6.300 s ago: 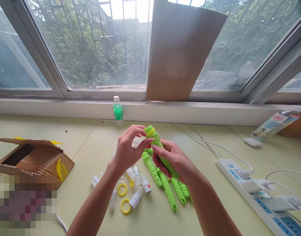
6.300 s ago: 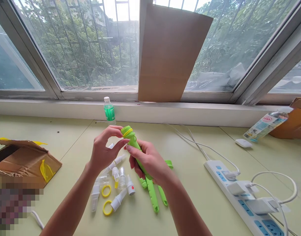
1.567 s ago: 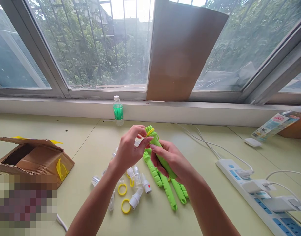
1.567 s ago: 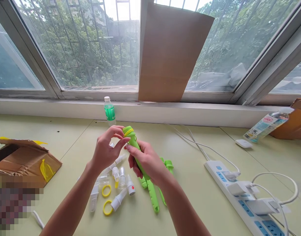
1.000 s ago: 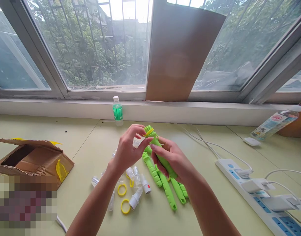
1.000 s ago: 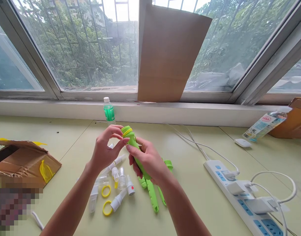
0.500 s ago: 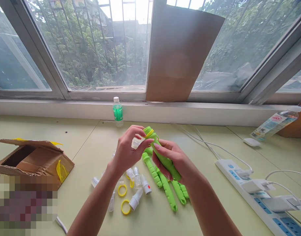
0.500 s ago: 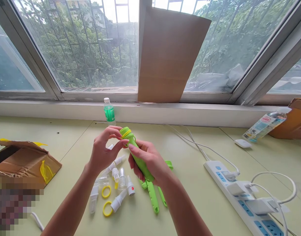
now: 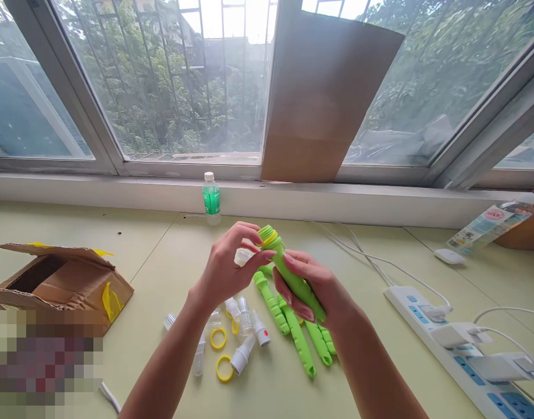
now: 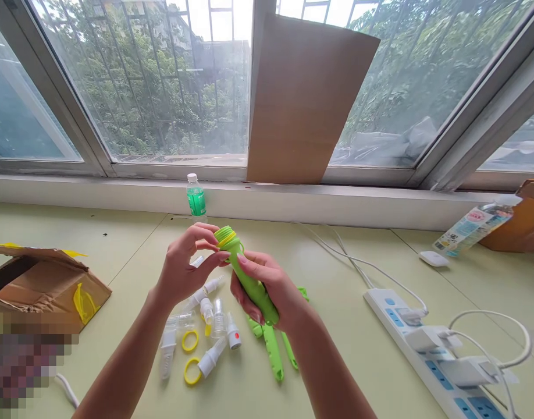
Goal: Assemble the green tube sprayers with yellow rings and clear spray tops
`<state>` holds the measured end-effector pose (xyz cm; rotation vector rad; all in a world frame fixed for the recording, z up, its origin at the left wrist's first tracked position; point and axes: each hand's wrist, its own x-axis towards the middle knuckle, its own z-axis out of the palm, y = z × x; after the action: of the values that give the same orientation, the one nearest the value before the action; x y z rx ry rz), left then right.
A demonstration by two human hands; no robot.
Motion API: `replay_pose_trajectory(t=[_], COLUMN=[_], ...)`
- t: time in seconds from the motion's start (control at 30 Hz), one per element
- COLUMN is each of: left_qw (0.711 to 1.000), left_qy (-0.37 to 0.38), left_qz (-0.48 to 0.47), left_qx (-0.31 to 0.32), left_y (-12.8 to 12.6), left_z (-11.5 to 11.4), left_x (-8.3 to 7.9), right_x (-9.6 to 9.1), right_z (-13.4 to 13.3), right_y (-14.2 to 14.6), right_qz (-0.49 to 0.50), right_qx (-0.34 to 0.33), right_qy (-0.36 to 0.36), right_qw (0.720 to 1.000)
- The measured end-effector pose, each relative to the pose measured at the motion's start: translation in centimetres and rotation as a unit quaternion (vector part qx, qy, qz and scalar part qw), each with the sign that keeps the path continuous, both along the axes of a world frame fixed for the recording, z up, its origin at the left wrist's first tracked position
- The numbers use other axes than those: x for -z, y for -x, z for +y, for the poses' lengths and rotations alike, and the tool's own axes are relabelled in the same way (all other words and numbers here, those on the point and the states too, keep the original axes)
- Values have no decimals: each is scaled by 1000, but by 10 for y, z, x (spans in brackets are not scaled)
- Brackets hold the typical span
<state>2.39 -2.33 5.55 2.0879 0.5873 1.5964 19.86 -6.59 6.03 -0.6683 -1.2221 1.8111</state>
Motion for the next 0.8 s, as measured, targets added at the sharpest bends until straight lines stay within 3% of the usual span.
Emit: replay_pose_trajectory(t=[0.13, 0.3, 0.57, 0.8], left_qw=[1000, 996, 993, 995], left_qy=[-15, -61, -61, -52], left_qz=[10, 27, 36, 23], left_qx=[-26, -66, -90, -78], left_y=[0, -4, -10, -13], left_z=[2, 4, 5, 5], left_x=[1, 4, 8, 10], right_x=[-1, -2, -13, -18], right_z=[0, -1, -6, -9], right_y=[1, 1, 0, -3], right_qz=[-84, -216, -257, -239], right_qx=[39, 107, 136, 136], right_qy=[-50, -103, -112, -106], right_qw=[994, 965, 950, 956])
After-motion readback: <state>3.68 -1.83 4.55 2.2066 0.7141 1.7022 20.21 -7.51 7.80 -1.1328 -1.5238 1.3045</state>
